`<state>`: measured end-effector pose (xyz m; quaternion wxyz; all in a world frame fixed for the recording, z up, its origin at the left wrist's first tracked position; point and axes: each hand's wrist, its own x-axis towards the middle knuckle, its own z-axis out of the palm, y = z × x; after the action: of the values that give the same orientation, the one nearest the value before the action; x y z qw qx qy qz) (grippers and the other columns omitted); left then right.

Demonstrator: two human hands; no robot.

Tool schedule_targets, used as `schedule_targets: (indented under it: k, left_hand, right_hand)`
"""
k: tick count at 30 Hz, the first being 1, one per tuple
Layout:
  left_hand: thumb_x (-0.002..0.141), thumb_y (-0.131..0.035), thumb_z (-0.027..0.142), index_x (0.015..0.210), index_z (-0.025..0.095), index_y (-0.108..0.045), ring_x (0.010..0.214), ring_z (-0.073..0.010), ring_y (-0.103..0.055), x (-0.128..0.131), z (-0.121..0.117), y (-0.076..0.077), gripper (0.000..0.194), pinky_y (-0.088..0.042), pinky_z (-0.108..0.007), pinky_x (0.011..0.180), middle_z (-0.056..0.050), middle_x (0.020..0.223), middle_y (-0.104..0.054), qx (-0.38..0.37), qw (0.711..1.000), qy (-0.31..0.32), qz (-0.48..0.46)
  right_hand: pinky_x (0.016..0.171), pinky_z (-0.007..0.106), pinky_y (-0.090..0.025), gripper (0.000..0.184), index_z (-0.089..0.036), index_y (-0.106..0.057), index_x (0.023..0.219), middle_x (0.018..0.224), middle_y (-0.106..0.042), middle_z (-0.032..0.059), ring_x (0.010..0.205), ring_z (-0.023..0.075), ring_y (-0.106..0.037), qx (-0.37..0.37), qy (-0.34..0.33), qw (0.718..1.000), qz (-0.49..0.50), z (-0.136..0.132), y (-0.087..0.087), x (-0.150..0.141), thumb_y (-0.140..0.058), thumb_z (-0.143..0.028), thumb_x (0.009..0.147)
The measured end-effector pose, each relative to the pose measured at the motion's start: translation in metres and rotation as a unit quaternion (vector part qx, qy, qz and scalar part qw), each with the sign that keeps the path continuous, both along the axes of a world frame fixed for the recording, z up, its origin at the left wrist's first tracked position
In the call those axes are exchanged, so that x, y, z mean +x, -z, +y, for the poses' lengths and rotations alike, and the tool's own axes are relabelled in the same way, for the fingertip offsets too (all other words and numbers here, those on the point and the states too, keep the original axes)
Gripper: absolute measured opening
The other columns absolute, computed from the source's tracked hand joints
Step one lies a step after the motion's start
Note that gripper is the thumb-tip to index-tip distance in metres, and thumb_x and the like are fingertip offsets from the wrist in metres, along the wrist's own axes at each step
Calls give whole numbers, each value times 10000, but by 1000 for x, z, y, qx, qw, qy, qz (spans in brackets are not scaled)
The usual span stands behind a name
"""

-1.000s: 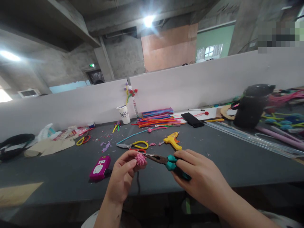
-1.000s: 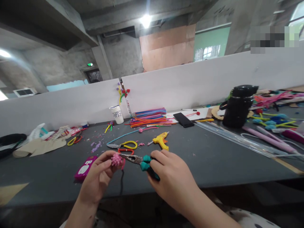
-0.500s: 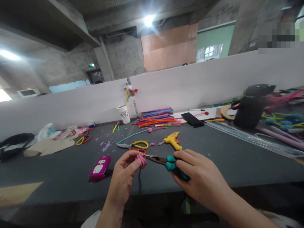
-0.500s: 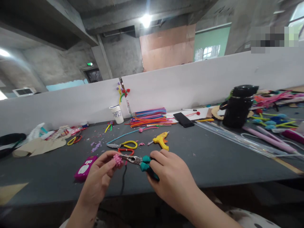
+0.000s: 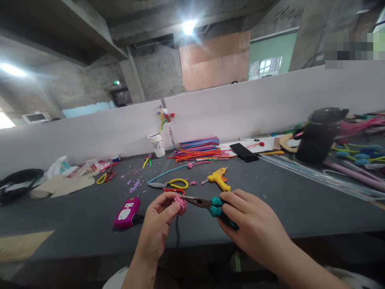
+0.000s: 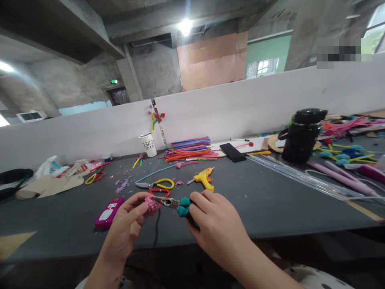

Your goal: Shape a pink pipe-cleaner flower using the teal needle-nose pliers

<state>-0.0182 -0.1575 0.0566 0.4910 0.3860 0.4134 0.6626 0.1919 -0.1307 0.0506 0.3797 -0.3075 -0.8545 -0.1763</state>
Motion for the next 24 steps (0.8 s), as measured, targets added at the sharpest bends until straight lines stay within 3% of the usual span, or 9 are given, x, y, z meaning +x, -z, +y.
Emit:
schedule_targets:
  k: [11, 19, 24]
  left_hand:
    - [609, -804, 198, 727, 161, -753, 595, -96, -604, -1, -2, -3, 133, -490, -173, 595, -12, 639, -697, 10, 1000, 15, -4]
    - [597, -802, 204, 705, 159, -747, 563, -91, -584, 0, -3, -3, 130, -461, -162, 540, -13, 610, -693, 4, 1000, 7, -9]
    - [598, -805, 206, 721, 153, -749, 570, -90, -587, -1, -2, -3, 146, -467, -164, 550, -13, 620, -688, 3, 1000, 10, -20]
  right_hand:
    - [636, 328, -436, 176, -196, -592, 704, 857, -659, 60, 735, 188, -538, 9, -9, 1000, -18, 0, -3, 1, -501, -164, 851]
    - [628, 319, -359, 190, -195, -557, 659, 855, -661, 36, 723, 176, -504, 88, 31, 995, -46, 1, -2, -1, -530, -109, 827]
    - [647, 324, -376, 207, -200, -552, 675, 879, -656, 51, 753, 191, -508, 71, 10, 997, -16, 1, -2, -1, -499, -176, 874]
